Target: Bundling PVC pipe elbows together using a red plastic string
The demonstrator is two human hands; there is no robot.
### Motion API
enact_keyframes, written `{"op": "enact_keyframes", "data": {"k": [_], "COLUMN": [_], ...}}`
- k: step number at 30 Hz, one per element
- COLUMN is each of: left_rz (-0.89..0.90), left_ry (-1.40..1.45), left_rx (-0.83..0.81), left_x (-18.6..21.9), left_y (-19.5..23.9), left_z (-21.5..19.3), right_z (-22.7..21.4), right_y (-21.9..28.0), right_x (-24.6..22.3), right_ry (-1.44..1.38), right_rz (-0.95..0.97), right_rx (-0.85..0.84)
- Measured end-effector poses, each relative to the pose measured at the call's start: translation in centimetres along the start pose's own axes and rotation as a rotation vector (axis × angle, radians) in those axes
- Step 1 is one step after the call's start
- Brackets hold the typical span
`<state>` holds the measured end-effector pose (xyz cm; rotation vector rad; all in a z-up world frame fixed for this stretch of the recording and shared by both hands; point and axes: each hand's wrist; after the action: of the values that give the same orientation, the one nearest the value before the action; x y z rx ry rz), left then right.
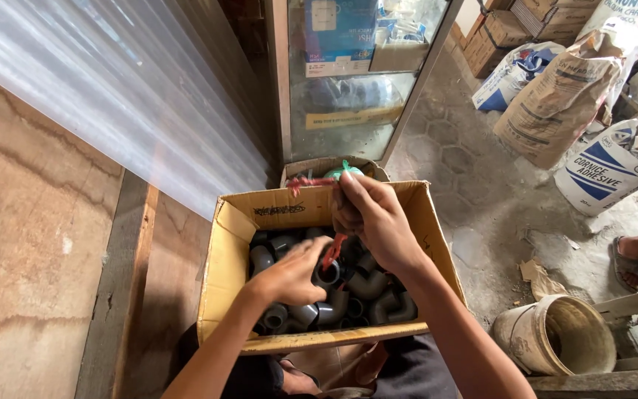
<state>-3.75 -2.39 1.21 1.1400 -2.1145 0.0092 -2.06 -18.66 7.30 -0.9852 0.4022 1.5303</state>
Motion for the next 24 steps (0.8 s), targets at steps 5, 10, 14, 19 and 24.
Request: {"op": "enact_keyframes", "data": {"k": [5,10,14,19,24], "left_rz": [0.095,0.015,-0.1,-0.276,-0.16], "left_ry": [0.28,0.445,0.569,0.952,1.26], "left_rx": [-0.014,0.12,0.345,0.487,0.505], "left_x": [0.8,-1.1,0.1,2.7,0.3], "left_y": [0.9,-0.5,-0.1,1.6,1.4], "left_z": [0.3,2.8,2.7,0.9,1.7], "right_z": [1.1,2.9,1.8,-1.4,0.8], "right_y": [-1.4,-2.2,-2.4,-0.2,3.1], "right_x": [-1.0,-3.5,-2.7,1.2,2.6], "right_ry": [-0.056,-0.079,0.033,0.362,0.155], "right_rz": [0.011,0.019,-0.046,-0.076,0.431], "right_rx": [-0.031,0.048,0.138,0.242,0.265]}}
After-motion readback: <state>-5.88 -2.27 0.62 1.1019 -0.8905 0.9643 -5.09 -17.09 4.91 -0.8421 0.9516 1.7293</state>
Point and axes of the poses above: each hand's wrist, its own y-axis away from the middle knuckle, its own z-axis out of the palm, x = y × z, and after that the axes turned 11 degrees about -y, right-handed
